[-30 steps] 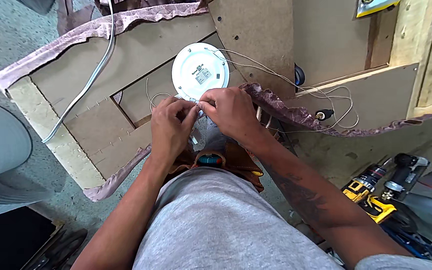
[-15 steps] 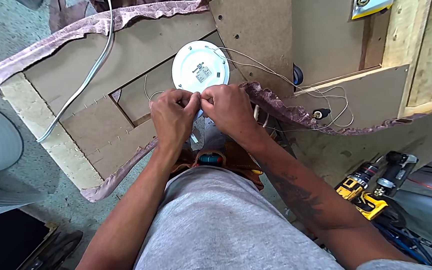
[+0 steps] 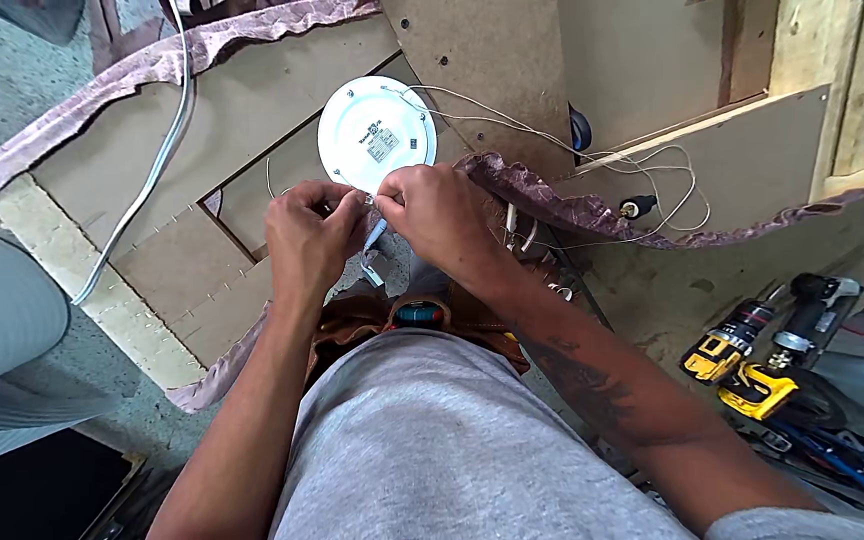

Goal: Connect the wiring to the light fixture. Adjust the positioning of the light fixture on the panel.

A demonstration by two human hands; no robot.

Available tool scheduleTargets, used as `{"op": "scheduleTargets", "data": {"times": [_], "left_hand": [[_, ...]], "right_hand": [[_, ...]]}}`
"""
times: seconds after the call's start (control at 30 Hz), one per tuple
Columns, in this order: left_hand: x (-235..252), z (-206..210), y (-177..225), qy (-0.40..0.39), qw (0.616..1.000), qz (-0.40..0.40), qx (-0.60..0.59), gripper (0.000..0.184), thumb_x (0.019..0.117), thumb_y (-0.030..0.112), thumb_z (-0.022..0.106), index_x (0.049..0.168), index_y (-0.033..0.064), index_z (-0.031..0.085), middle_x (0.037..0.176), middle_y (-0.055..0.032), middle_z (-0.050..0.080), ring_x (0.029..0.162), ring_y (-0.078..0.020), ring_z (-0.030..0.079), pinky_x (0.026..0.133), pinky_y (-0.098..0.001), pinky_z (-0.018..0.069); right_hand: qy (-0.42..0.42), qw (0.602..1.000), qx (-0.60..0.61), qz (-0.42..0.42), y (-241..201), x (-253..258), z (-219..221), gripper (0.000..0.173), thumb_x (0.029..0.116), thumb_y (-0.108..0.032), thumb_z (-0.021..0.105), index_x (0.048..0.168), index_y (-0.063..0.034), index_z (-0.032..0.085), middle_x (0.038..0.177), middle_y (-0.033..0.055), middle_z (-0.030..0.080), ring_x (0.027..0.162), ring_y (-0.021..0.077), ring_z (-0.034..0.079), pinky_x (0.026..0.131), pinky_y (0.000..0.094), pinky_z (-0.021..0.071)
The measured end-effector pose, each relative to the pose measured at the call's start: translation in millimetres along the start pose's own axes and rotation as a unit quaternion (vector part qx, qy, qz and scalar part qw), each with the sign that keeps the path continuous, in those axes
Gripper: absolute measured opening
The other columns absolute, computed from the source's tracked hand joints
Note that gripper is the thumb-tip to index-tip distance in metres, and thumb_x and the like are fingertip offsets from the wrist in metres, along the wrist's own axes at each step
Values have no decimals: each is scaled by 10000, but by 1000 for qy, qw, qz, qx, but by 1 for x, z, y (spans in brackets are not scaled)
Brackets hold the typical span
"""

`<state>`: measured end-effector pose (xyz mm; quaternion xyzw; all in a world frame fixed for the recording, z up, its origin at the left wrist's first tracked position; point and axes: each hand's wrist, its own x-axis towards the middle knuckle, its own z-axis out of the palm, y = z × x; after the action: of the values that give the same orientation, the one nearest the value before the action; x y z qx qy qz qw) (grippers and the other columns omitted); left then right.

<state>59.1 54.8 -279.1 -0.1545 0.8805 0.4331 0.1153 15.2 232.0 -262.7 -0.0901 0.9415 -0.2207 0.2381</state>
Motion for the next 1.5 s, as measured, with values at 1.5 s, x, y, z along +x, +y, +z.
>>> {"op": "scheduleTargets", "data": {"times": [1.5], "left_hand": [[16,-12,-14,-72,975,207,39,111,971,307,704,1028,250,780,973,92,699,828,-19,628,764,-294,533]], "right_hand": [[16,999,46,-11,5,-6,9,194,981,-349,617,882,-240,743,709,-95,692,665,70,664,624,387,541]]}}
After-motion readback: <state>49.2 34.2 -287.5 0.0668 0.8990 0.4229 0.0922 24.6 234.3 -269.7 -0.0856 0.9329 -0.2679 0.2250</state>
